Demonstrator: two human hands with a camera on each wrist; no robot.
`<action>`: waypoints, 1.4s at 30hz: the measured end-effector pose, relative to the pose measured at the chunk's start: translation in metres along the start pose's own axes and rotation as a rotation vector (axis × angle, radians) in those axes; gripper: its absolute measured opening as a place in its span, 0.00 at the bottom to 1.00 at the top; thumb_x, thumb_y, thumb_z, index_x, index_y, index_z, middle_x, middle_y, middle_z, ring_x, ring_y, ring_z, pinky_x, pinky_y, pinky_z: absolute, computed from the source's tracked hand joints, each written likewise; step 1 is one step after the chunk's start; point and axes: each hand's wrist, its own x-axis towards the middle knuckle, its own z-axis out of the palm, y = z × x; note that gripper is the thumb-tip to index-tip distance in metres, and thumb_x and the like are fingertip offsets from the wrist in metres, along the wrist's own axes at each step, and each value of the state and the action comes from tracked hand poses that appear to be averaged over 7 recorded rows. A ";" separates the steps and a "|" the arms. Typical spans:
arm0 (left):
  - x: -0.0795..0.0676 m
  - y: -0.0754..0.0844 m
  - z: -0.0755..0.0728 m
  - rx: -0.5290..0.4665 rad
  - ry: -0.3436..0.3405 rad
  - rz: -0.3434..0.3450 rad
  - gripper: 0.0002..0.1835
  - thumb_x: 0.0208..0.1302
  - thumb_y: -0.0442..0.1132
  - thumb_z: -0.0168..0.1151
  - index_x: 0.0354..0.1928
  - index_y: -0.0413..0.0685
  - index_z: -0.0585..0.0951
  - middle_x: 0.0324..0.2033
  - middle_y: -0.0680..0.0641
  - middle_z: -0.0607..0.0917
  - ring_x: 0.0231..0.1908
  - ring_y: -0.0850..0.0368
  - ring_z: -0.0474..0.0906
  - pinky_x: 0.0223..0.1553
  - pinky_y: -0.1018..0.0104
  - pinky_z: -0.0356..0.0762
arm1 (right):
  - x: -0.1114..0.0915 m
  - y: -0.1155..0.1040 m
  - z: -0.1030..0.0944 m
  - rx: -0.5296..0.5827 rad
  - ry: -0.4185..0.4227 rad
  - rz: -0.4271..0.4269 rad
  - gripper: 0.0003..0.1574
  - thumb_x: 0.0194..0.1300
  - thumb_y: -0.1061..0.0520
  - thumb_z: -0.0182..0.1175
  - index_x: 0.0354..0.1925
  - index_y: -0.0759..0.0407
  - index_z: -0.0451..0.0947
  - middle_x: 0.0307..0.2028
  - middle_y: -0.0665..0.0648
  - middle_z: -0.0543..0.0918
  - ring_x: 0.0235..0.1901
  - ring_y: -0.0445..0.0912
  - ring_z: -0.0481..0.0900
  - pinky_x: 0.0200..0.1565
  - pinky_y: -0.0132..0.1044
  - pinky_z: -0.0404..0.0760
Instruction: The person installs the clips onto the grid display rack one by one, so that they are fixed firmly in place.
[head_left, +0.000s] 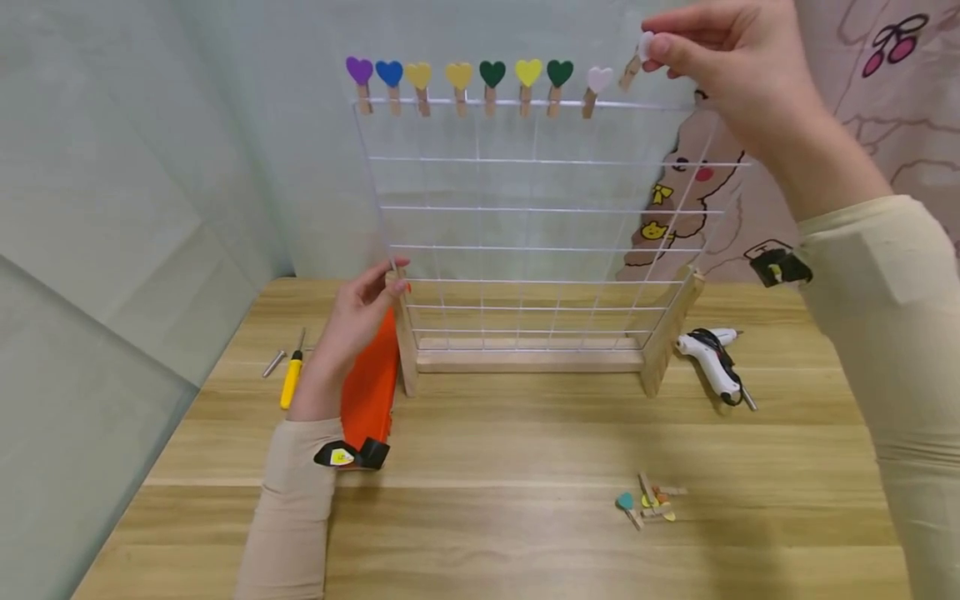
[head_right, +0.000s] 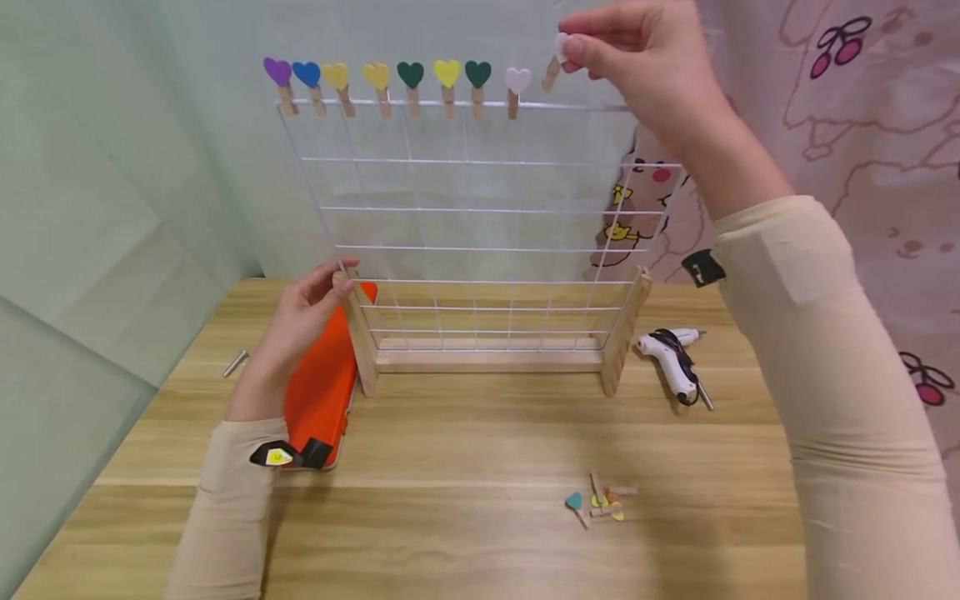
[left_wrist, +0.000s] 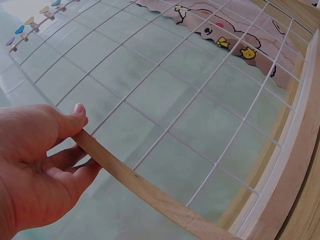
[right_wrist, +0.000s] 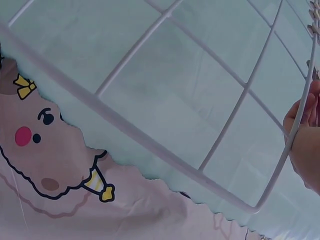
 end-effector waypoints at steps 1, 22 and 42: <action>0.000 0.000 0.000 0.005 0.001 0.002 0.20 0.62 0.44 0.50 0.56 0.50 0.69 0.52 0.46 0.70 0.49 0.53 0.67 0.56 0.58 0.60 | 0.000 0.000 0.000 -0.001 -0.002 -0.009 0.21 0.47 0.54 0.61 0.41 0.63 0.78 0.36 0.54 0.79 0.35 0.43 0.71 0.39 0.25 0.69; 0.012 -0.022 -0.004 0.010 0.017 0.004 0.20 0.58 0.49 0.52 0.54 0.59 0.71 0.51 0.51 0.71 0.48 0.60 0.68 0.55 0.61 0.62 | -0.009 -0.009 0.017 -0.185 0.089 -0.175 0.10 0.47 0.57 0.62 0.29 0.60 0.82 0.28 0.52 0.82 0.27 0.41 0.76 0.32 0.23 0.72; 0.011 -0.021 -0.004 -0.006 0.008 0.011 0.21 0.58 0.50 0.53 0.54 0.57 0.71 0.52 0.52 0.70 0.49 0.59 0.67 0.56 0.61 0.61 | -0.013 -0.009 0.019 -0.358 0.000 -0.130 0.15 0.51 0.52 0.59 0.38 0.57 0.81 0.32 0.47 0.81 0.30 0.38 0.76 0.31 0.18 0.71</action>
